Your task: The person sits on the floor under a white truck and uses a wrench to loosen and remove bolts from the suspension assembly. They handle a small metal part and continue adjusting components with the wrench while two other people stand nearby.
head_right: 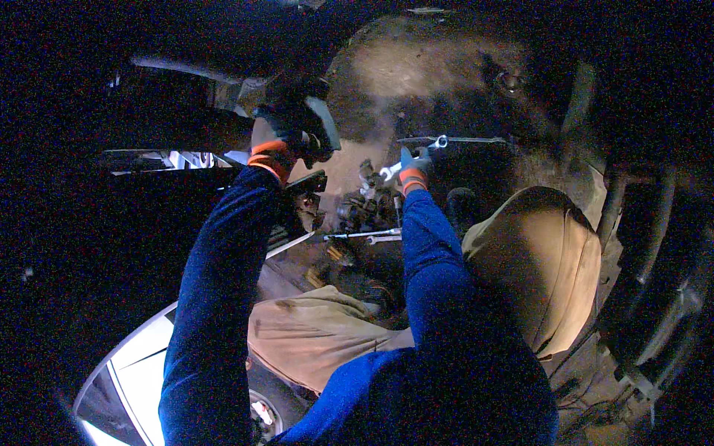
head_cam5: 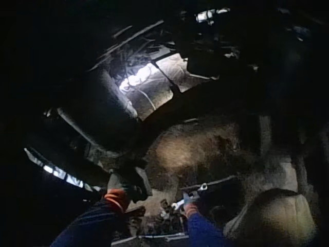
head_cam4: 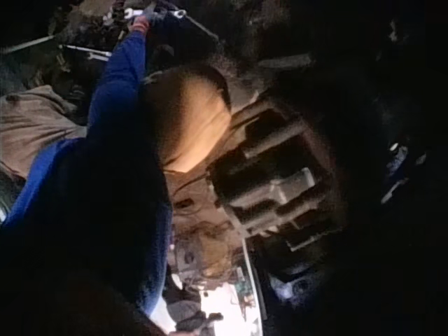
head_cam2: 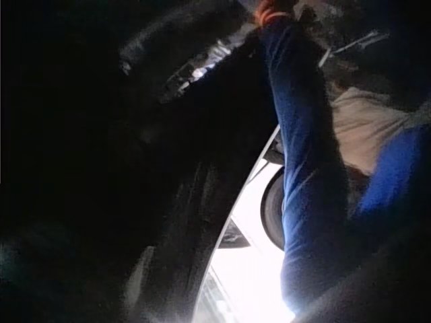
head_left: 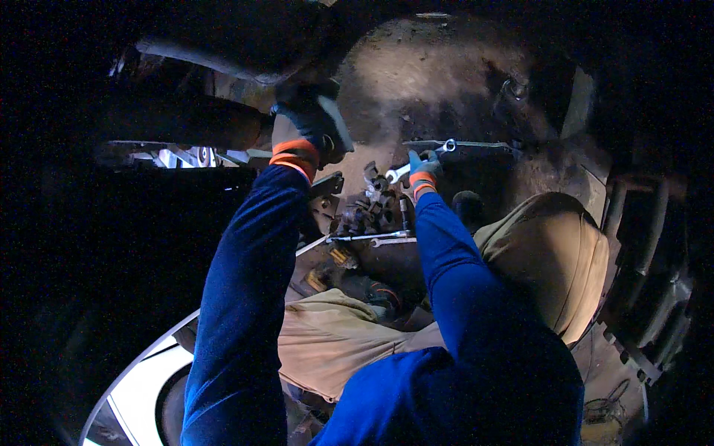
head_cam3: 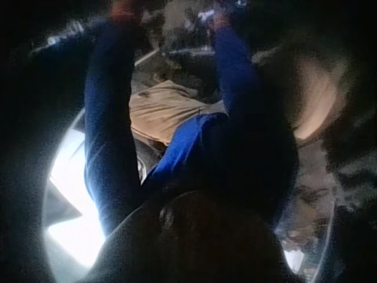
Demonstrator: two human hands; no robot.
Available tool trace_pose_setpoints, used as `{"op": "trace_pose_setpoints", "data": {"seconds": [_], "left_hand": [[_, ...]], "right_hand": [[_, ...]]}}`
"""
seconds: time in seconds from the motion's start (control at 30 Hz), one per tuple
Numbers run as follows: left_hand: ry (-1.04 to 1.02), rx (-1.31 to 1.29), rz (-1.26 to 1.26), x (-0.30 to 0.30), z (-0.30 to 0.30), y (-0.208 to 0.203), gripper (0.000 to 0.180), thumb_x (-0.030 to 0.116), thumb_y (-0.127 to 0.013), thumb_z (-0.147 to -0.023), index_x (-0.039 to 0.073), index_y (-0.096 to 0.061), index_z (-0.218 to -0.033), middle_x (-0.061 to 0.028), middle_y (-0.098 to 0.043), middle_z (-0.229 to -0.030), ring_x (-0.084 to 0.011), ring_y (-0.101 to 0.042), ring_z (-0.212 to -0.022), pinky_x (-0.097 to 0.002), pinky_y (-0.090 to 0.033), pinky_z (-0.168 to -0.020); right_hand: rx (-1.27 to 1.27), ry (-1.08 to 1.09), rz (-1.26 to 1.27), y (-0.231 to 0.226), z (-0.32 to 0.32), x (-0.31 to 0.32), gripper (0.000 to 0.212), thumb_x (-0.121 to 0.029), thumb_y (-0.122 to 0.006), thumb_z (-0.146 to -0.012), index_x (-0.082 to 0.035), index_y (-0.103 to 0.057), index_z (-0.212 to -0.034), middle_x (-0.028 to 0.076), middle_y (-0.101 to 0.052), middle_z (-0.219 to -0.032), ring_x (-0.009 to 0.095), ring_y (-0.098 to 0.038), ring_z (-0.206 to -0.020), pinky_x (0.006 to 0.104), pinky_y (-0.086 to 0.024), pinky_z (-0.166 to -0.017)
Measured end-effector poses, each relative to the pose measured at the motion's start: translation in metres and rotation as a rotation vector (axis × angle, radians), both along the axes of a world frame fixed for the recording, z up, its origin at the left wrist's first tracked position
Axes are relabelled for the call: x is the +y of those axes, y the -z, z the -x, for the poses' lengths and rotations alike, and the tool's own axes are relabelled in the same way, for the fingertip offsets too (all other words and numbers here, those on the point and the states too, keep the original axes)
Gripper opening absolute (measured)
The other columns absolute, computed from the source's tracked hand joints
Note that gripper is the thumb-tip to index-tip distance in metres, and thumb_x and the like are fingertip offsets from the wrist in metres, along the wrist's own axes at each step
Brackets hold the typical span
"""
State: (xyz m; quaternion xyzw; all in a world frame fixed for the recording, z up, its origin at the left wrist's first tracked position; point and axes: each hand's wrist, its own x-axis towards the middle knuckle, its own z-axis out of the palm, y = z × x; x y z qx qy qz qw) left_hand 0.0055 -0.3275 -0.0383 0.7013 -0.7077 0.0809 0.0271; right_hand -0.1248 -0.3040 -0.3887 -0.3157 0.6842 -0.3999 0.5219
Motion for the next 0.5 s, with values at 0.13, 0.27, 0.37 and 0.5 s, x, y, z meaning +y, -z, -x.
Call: {"op": "trace_pose_setpoints", "data": {"seconds": [0.13, 0.27, 0.37, 0.5], "left_hand": [[-0.038, 0.041, -0.057, 0.0, -0.001, -0.004, 0.031, 0.018, -0.05, -0.08, 0.009, -0.054, -0.11, -0.0168, -0.057, -0.109, -0.0328, -0.053, -0.102, -0.0359, -0.043, -0.087], [-0.075, 0.385, -0.049, -0.014, 0.034, -0.004, 0.019, 0.019, -0.051, -0.078, 0.016, -0.059, -0.095, -0.0075, -0.061, -0.096, -0.0242, -0.056, -0.09, -0.0309, -0.042, -0.08], [-0.035, 0.187, -0.031, -0.012, 0.018, -0.001, 0.026, 0.023, -0.051, -0.08, 0.01, -0.058, -0.102, -0.012, -0.062, -0.098, -0.029, -0.057, -0.091, -0.0348, -0.045, -0.079], [-0.168, 0.149, -0.032, 0.004, -0.011, 0.01, 0.029, 0.025, -0.05, -0.083, 0.007, -0.057, -0.105, -0.0133, -0.062, -0.1, -0.0311, -0.058, -0.089, -0.0362, -0.046, -0.078]], "right_hand": [[-0.469, 0.067, 0.274, 0.044, -0.053, -0.016, 0.02, -0.015, -0.068, -0.075, -0.007, -0.058, -0.09, 0.002, -0.059, -0.074, 0.012, -0.054, -0.06, 0.0281, -0.046, -0.056], [-0.417, -0.288, 0.533, 0.118, -0.065, -0.01, 0.035, -0.011, -0.063, -0.075, -0.005, -0.051, -0.107, 0.005, -0.058, -0.079, 0.015, -0.052, -0.061, 0.0299, -0.044, -0.053], [-0.377, -0.476, 0.509, 0.095, -0.092, 0.021, 0.035, -0.015, -0.058, -0.077, -0.005, -0.054, -0.11, 0.011, -0.06, -0.085, 0.022, -0.054, -0.071, 0.0344, -0.044, -0.061], [-0.36, -0.688, -0.184, -0.005, -0.108, 0.053, 0.031, -0.028, -0.053, -0.08, -0.005, -0.064, -0.099, 0.02, -0.064, -0.092, 0.037, -0.059, -0.089, 0.0417, -0.046, -0.077]]}}
